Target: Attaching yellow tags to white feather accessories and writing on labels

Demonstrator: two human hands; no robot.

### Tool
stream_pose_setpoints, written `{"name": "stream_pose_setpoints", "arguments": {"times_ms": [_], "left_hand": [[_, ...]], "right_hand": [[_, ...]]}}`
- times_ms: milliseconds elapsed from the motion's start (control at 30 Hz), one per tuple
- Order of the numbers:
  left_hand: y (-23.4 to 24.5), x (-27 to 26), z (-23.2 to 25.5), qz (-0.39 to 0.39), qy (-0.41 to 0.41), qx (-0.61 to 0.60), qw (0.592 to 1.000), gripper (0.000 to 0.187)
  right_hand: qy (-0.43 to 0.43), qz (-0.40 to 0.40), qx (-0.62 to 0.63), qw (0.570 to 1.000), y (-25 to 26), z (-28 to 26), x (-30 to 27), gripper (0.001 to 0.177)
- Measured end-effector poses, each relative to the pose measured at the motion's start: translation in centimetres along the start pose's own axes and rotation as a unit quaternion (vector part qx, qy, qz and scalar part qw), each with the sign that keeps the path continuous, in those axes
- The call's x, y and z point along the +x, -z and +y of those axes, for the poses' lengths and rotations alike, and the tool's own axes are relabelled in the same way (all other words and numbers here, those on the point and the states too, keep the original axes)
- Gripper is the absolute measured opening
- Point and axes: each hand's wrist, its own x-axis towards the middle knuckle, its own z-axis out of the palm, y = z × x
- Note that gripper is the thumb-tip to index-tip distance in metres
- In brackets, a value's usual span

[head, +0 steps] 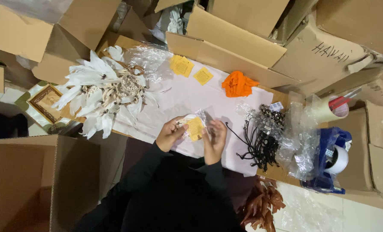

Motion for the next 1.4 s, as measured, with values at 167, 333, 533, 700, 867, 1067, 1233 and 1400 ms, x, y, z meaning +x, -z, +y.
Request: {"name": "stream_pose_setpoints", "arguments": {"times_ms": [167, 333, 533, 700, 867, 1067, 1233, 1400], "left_hand": [[1.4, 0.3, -1.5, 0.025, 0.017, -0.005, 1.0, 0.032], [-0.1, 0.2, 1.7, 0.026, 0.001, 0.002, 1.0, 0.03], [2.4, 0.7, -0.3, 0.021, 0.018, 0.059, 0.998, 0.039], [-0.1, -0.1, 0.9, 0.087, -0.012, 0.023, 0.996, 0.019], [0.2, -0.2, -4.7, 0.116, -0.011, -0.03, 0.993, 0.018], [-5.5, -2.0, 1.7, 0.064, 0.006, -0.034, 0.997, 0.036], [-4.8, -2.0, 0.7, 0.076, 0.009, -0.02, 0.997, 0.04], [-4.5, -1.8, 1.7, 0.032, 0.0, 0.03, 0.999, 0.028]], "right_hand": [[-0.108, -0.082, 0.069, 0.988, 2.0, 2.7, 0.1, 0.039], [-0.098, -0.068, 0.069, 0.99, 2.8, 4.5, 0.3, 0.03], [-0.075, -0.061, 0.096, 0.991, 2.6, 4.7, 0.6, 0.039], [-0.092, -0.08, 0.123, 0.985, 2.9, 6.0, 0.6, 0.046], [-0.081, -0.062, 0.103, 0.989, 1.7, 2.9, 0.3, 0.038], [-0.051, 0.047, 0.096, 0.993, 2.4, 4.3, 1.8, 0.036], [-0.05, 0.054, 0.097, 0.993, 2.4, 4.2, 1.5, 0.034], [-0.036, 0.001, 0.009, 0.999, 2.5, 1.6, 0.4, 0.044]]}}
